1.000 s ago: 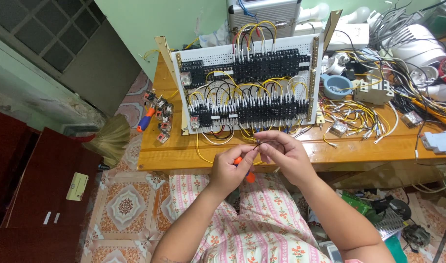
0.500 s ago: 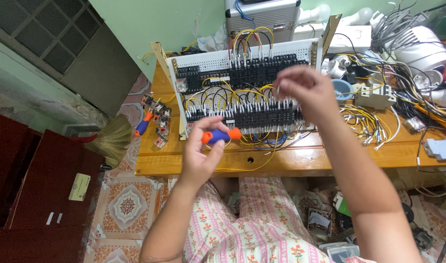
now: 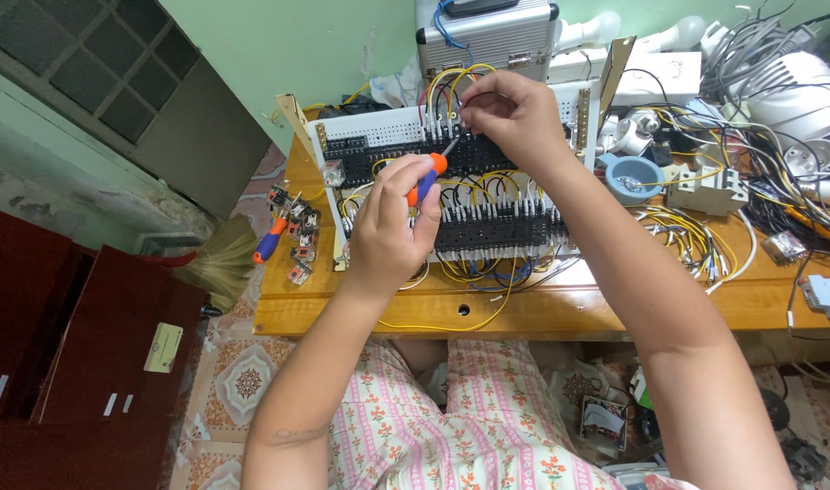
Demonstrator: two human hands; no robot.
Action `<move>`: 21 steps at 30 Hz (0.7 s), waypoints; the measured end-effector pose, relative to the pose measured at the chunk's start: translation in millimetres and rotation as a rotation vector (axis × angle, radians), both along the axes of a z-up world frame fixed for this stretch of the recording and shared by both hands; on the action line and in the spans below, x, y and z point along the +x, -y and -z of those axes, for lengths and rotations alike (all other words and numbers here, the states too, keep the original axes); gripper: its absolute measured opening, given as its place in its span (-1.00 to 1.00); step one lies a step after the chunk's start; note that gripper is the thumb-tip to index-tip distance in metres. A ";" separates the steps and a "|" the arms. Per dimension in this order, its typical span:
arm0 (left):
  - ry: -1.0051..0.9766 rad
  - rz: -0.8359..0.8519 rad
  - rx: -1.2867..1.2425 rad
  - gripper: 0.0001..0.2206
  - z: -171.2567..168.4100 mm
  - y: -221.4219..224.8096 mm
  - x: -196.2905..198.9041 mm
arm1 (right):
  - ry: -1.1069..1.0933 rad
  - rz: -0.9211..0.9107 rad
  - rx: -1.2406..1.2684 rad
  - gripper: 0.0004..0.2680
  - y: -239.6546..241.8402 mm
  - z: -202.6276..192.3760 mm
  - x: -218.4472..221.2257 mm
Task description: Connecting electrical wires to a terminal block on a circuit board using a manual screwdriver.
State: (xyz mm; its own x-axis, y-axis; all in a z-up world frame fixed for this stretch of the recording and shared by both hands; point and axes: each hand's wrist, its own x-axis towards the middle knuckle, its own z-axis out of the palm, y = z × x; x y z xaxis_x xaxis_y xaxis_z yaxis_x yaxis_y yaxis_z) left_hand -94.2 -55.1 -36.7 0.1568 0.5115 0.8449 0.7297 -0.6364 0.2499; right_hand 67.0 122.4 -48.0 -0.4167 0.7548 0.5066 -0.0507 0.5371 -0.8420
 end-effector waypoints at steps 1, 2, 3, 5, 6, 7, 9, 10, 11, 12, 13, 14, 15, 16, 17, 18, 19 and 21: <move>-0.001 -0.001 -0.002 -0.72 -0.6 -1.4 0.0 | -0.001 -0.001 -0.002 -0.89 -1.6 -1.9 -0.5; -0.012 -0.010 -0.003 -0.72 -0.3 -2.1 0.2 | 0.014 -0.019 -0.008 -0.90 -2.6 -3.0 -0.9; -0.023 -0.019 -0.004 -0.72 -0.2 -2.6 0.2 | 0.028 -0.037 -0.015 -0.90 -3.3 -4.1 -1.5; -0.083 -0.060 0.001 -0.72 -3.1 -1.7 2.7 | 0.047 -0.055 -0.053 -0.89 -7.3 -4.2 -2.0; -0.141 -0.098 0.006 -0.72 -4.6 -1.4 3.9 | 0.067 -0.071 -0.089 -0.88 -9.3 -4.7 -2.3; -0.141 -0.100 0.008 -0.72 -8.2 -0.9 6.9 | 0.068 -0.072 -0.088 -0.88 -8.7 -6.7 -3.2; -0.388 -0.215 -0.028 -0.56 -16.1 -1.2 13.8 | 0.078 -0.086 -0.120 -0.89 -8.0 -12.0 -3.5; -0.388 -0.214 -0.022 -0.56 -19.1 -3.1 18.8 | 0.077 -0.084 -0.115 -0.89 -10.2 -10.4 -4.7; -0.444 -0.251 -0.013 -0.58 -22.2 -4.8 23.8 | 0.067 -0.086 -0.127 -0.89 -12.2 -8.8 -5.9; -0.499 -0.288 -0.002 -0.59 -25.1 -6.4 29.1 | 0.057 -0.087 -0.138 -0.89 -14.2 -7.2 -6.7; -0.498 -0.286 0.004 -0.59 -28.9 -8.7 32.2 | 0.056 -0.084 -0.132 -0.89 -14.2 -8.4 -6.0; -0.544 -0.428 0.116 -0.79 -32.4 -9.9 34.8 | 0.045 -0.096 -0.155 -0.89 -13.5 -8.9 -6.2; -0.588 -0.569 0.230 -0.80 -35.7 -11.1 37.4 | 0.033 -0.107 -0.178 -0.89 -12.8 -9.1 -6.5; -0.588 -0.569 0.227 -0.80 -35.9 -11.3 37.8 | 0.034 -0.107 -0.180 -0.89 -12.1 -10.7 -6.7; -0.571 -0.592 0.138 -0.71 -35.8 -11.5 38.2 | 0.033 -0.106 -0.139 -0.88 -11.4 -12.1 -6.9; -0.554 -0.614 0.051 -0.57 -35.7 -12.2 38.5 | 0.033 -0.104 -0.096 -0.88 -11.4 -13.8 -7.1; -0.553 -0.614 0.049 -0.57 -33.5 -11.8 37.9 | 0.035 -0.104 -0.097 -0.88 -12.4 -12.8 -7.1; -0.546 -0.510 -0.032 -0.39 -28.9 -9.9 36.4 | 0.027 -0.105 -0.082 -0.89 -13.7 -10.0 -7.7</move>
